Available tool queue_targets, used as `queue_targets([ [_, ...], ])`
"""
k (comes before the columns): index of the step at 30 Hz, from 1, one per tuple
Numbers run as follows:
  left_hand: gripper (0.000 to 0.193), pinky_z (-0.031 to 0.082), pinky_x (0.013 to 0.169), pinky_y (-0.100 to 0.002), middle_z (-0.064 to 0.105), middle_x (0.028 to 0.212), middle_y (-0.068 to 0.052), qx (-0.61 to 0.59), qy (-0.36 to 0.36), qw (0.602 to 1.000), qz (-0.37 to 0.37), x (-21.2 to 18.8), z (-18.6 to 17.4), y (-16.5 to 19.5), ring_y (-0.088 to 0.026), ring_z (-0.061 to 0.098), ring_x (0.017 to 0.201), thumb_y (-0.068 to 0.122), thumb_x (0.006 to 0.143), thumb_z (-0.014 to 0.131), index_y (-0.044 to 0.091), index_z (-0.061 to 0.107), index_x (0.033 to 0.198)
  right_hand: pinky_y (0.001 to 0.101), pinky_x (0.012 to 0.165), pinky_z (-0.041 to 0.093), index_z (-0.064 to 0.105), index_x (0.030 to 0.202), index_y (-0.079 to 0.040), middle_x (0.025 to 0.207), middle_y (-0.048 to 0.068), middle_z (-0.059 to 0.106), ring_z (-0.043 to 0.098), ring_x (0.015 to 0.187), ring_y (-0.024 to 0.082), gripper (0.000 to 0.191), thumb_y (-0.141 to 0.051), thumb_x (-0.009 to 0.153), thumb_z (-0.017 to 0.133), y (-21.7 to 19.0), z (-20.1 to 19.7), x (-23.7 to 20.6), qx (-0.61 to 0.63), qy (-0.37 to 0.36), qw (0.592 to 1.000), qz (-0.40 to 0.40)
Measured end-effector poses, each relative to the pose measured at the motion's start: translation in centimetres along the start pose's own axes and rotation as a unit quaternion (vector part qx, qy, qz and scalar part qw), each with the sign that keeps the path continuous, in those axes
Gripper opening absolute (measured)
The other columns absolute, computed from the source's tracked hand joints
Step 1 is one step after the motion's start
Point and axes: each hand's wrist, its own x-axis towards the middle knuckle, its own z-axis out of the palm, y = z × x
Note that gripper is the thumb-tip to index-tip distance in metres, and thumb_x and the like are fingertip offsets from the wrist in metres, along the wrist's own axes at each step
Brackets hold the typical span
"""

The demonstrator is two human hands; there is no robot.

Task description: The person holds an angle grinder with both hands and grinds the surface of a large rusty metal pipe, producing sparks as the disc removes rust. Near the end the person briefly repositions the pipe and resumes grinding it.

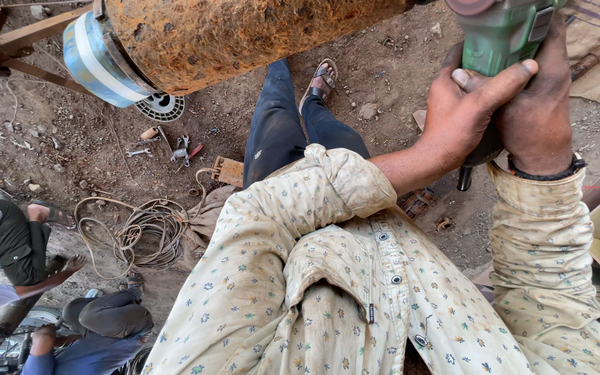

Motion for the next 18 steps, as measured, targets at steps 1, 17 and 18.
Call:
queue_targets([
  [1, 0.063, 0.054, 0.102, -0.037, 0.066, 0.12, -0.022, -0.004, -0.002, 1.0, -0.002, 0.02, -0.01, 0.0, -0.025, 0.066, 0.11, 0.024, 0.094, 0.081, -0.013, 0.047, 0.13, 0.0362, 0.111, 0.053, 0.038, 0.149, 0.006, 0.135, 0.017, 0.064, 0.063, 0.119, 0.027, 0.064, -0.014, 0.109, 0.084, -0.07, -0.03, 0.02, 0.001, -0.004, 1.0, 0.009],
  [17, 0.064, 0.055, 0.102, -0.037, 0.066, 0.118, -0.022, -0.007, 0.002, 1.0, -0.012, 0.14, -0.4, 0.17, -0.025, 0.067, 0.108, 0.025, 0.094, 0.081, -0.014, 0.047, 0.131, 0.0372, 0.108, 0.056, 0.038, 0.151, 0.007, 0.138, 0.021, 0.062, 0.065, 0.123, 0.028, 0.067, -0.009, 0.107, 0.086, 0.3, 0.26, 0.09, -0.013, 0.0, 1.0, -0.021],
  [18, 0.063, 0.055, 0.102, -0.038, 0.066, 0.118, -0.022, -0.007, 0.001, 1.0, -0.011, 0.14, -0.4, 0.13, -0.025, 0.067, 0.108, 0.025, 0.095, 0.081, -0.014, 0.047, 0.131, 0.0372, 0.108, 0.056, 0.037, 0.151, 0.007, 0.139, 0.021, 0.063, 0.065, 0.123, 0.028, 0.068, -0.01, 0.106, 0.085, 0.27, 0.23, 0.1, -0.01, -0.001, 1.0, -0.017],
])
